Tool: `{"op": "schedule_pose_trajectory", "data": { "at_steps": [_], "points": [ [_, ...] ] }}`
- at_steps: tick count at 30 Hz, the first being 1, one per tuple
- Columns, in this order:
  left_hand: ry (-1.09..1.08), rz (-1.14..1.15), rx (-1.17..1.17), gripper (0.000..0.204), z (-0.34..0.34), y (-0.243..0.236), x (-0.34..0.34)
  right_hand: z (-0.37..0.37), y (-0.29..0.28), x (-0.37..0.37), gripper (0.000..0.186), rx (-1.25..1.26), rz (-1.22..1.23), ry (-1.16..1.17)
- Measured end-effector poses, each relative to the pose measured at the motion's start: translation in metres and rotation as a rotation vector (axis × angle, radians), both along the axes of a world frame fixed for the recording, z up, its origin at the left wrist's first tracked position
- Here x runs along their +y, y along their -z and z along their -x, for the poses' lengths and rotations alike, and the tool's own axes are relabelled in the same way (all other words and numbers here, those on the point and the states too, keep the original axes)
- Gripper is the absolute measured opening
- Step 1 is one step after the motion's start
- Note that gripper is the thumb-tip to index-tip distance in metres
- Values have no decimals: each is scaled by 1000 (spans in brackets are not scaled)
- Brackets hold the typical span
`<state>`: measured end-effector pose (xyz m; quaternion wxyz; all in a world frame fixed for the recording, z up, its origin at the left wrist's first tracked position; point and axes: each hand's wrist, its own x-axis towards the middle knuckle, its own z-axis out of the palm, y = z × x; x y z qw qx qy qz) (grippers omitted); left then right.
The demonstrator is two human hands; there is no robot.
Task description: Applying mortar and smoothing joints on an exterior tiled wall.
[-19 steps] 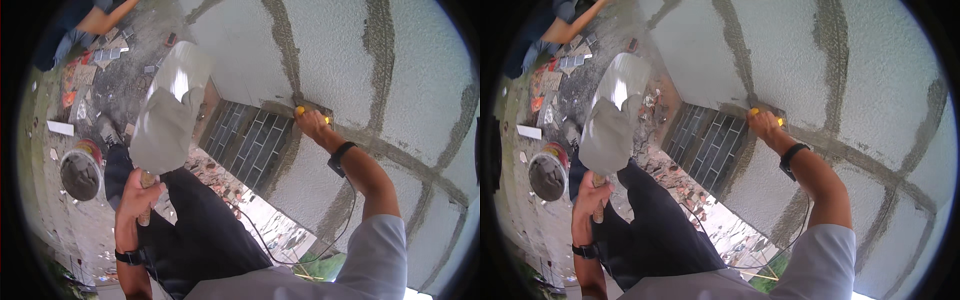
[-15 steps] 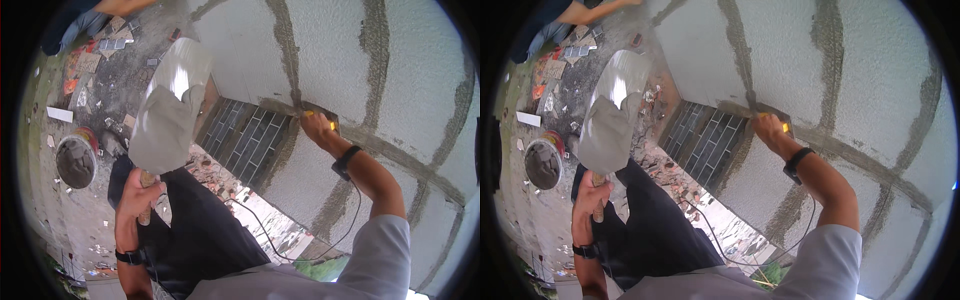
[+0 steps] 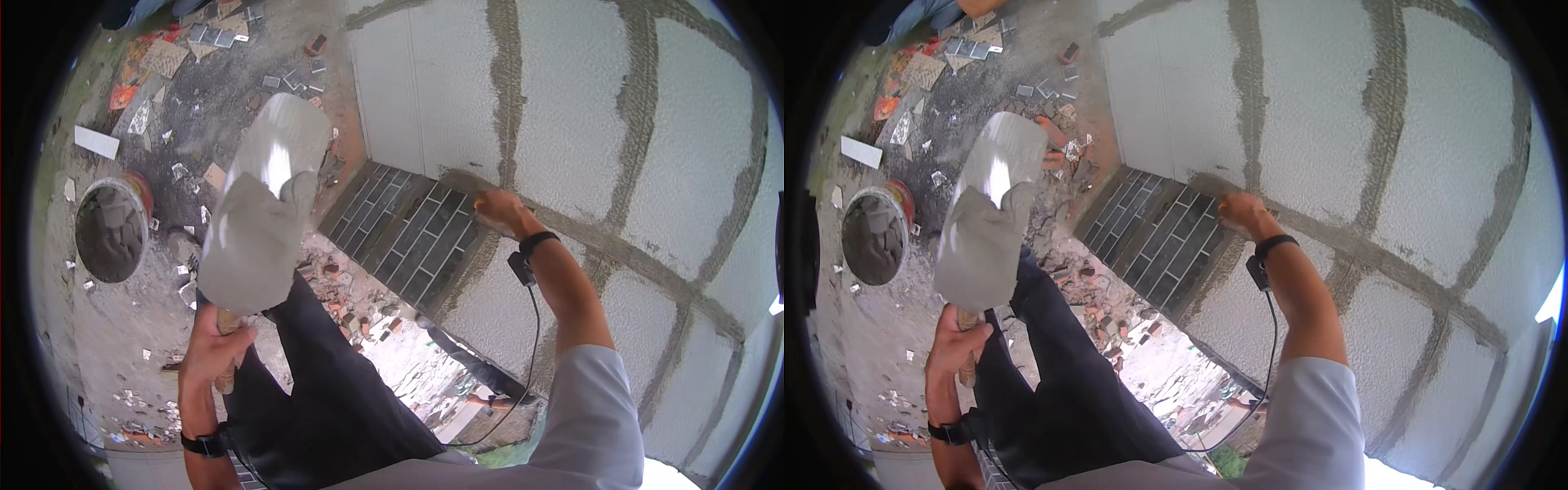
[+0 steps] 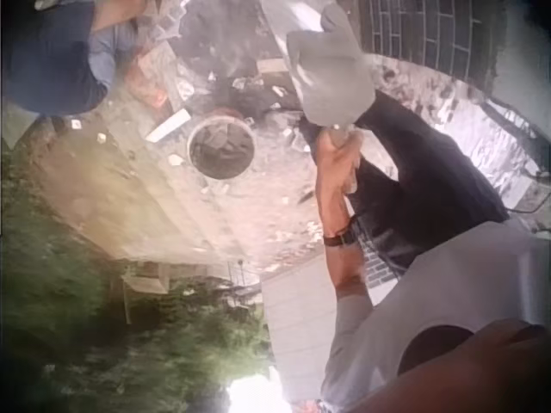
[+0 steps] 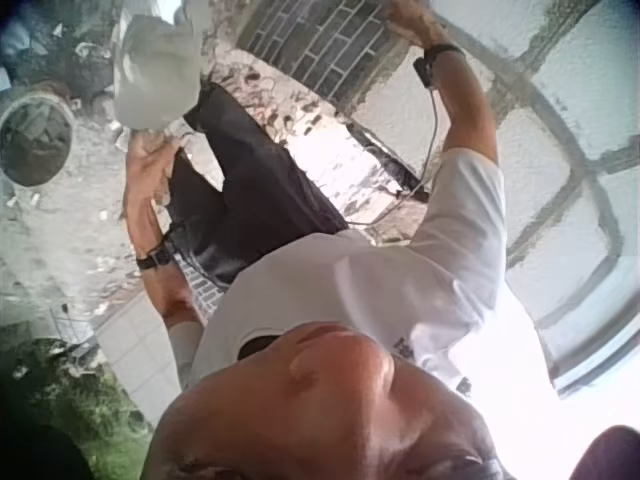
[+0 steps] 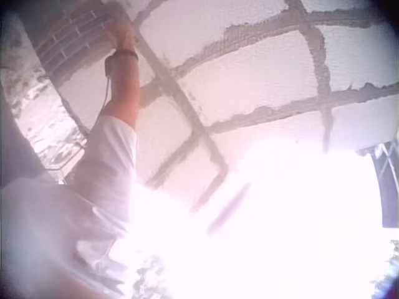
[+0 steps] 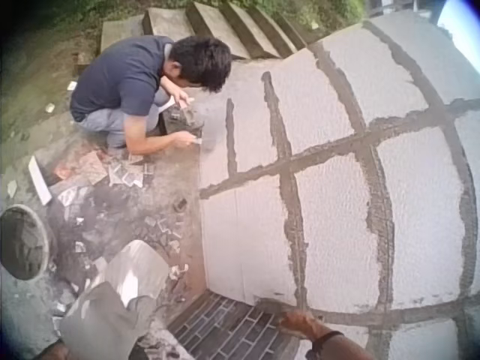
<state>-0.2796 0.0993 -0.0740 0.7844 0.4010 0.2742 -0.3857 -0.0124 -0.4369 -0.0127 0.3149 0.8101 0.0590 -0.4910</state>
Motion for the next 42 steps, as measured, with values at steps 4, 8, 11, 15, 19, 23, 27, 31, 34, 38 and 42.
{"op": "schedule_pose_trajectory", "data": {
  "at_steps": [4, 8, 11, 15, 19, 23, 27, 31, 34, 38, 42],
  "points": [
    [-31, -39, 30, 25, 9, 10, 5, -12, -9, -68, 33, 63, -60, 27],
    [-16, -66, 73, 19, 14, 11, 7, -13, -36, 39, 31, 198, 264, 241],
    [-58, 10, 5, 19, 0, 9, -11, -12, -73, 32, 39, 177, -66, -82],
    [-60, 40, 32, 20, -10, 2, -20, 6, -88, 119, 41, -54, -348, 571],
    [-24, 96, -9, 19, -16, 3, -28, 30, -83, 175, 48, 60, -1033, 1143],
    [-61, 132, -42, 17, -17, -4, -26, 51, -94, 250, 62, 158, -1454, 1172],
    [-39, 118, -102, 17, -29, -17, -21, 41, -118, 273, 54, 217, -1569, 972],
    [57, 106, -202, 18, -38, -24, -18, 35, -128, 275, 39, 152, -1408, 729],
    [157, 82, -292, 25, -43, -27, -17, 31, -132, 278, 37, 142, -1275, 627],
    [252, -148, -432, 29, -48, -30, -16, 29, -131, 279, 39, 88, -1262, 473],
    [269, -209, -462, 31, -42, -33, -9, 33, -125, 282, 40, -33, -1322, 188]
  ]
}}
